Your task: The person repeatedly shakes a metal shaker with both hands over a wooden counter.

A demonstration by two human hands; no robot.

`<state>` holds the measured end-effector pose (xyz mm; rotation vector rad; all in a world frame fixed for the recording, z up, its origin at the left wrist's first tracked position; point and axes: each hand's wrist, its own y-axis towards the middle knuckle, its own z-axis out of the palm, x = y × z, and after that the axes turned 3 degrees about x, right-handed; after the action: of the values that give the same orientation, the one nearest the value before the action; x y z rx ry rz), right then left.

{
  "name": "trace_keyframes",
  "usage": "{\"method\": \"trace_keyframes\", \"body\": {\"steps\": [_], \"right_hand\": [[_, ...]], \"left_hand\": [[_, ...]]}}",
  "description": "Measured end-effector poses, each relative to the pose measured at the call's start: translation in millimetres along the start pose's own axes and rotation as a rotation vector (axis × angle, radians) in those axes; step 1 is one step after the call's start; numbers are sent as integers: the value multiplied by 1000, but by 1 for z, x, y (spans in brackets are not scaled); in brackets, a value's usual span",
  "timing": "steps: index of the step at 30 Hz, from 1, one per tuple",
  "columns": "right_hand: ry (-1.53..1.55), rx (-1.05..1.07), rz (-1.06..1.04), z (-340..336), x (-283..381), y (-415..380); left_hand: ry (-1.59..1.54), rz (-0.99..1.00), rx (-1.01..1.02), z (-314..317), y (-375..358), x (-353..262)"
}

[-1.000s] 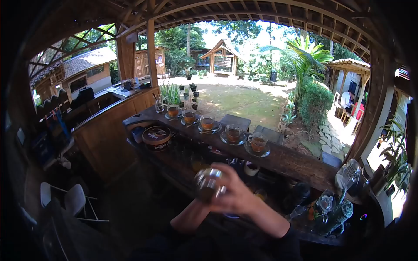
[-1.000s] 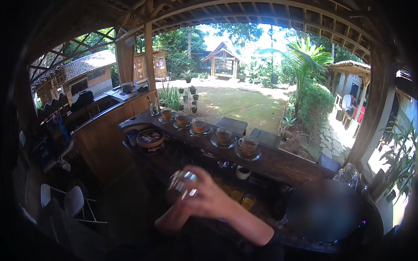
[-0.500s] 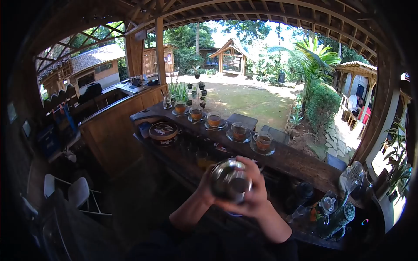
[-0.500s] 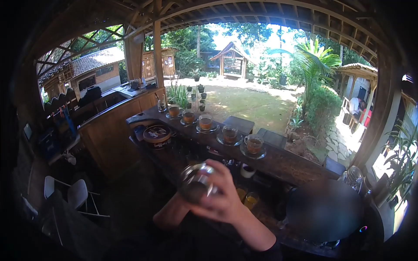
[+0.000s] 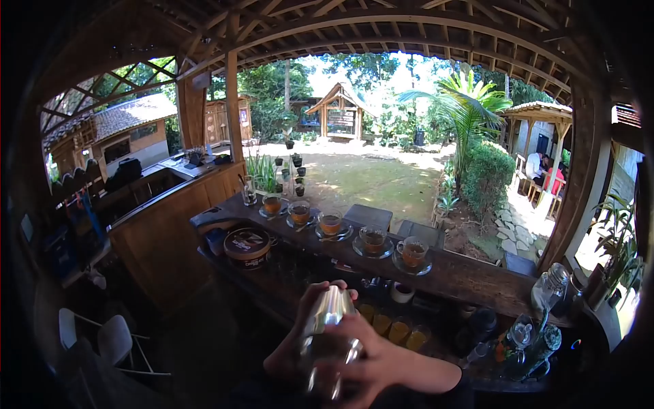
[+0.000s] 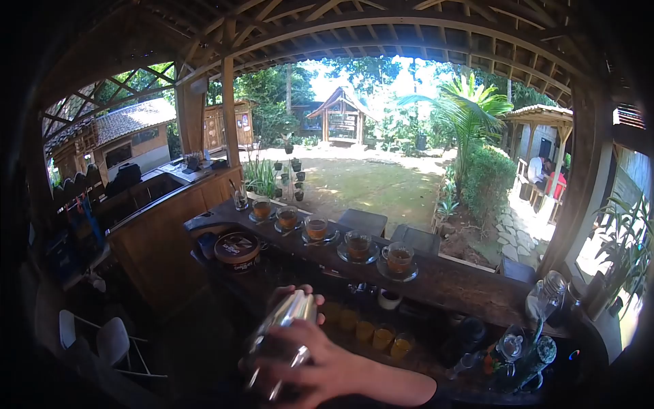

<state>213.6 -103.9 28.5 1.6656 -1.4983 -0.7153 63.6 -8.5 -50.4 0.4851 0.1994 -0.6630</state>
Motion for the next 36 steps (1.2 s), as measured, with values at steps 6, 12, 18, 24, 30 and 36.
{"method": "trace_keyframes", "body": {"steps": [6,12,18,24,30,36], "right_hand": [[-157,-31,-212,29,-66,24],[-120,-172,61,39,-105,37],[-195,9,-97,69,-98,62],[-306,-117,169,71,-135,51],[-375,14,-209,64,-105,64],[-176,-349,412,38,-151,4]], "left_hand": [[-46,-34,76,-20,-1,-57],[-165,27,-100,-24,0,-70],[-45,-37,200,-35,15,-119],[-588,-235,323,-94,22,-110],[15,-159,450,-22,45,-141],[-157,33,143,-48,33,-61]]}}
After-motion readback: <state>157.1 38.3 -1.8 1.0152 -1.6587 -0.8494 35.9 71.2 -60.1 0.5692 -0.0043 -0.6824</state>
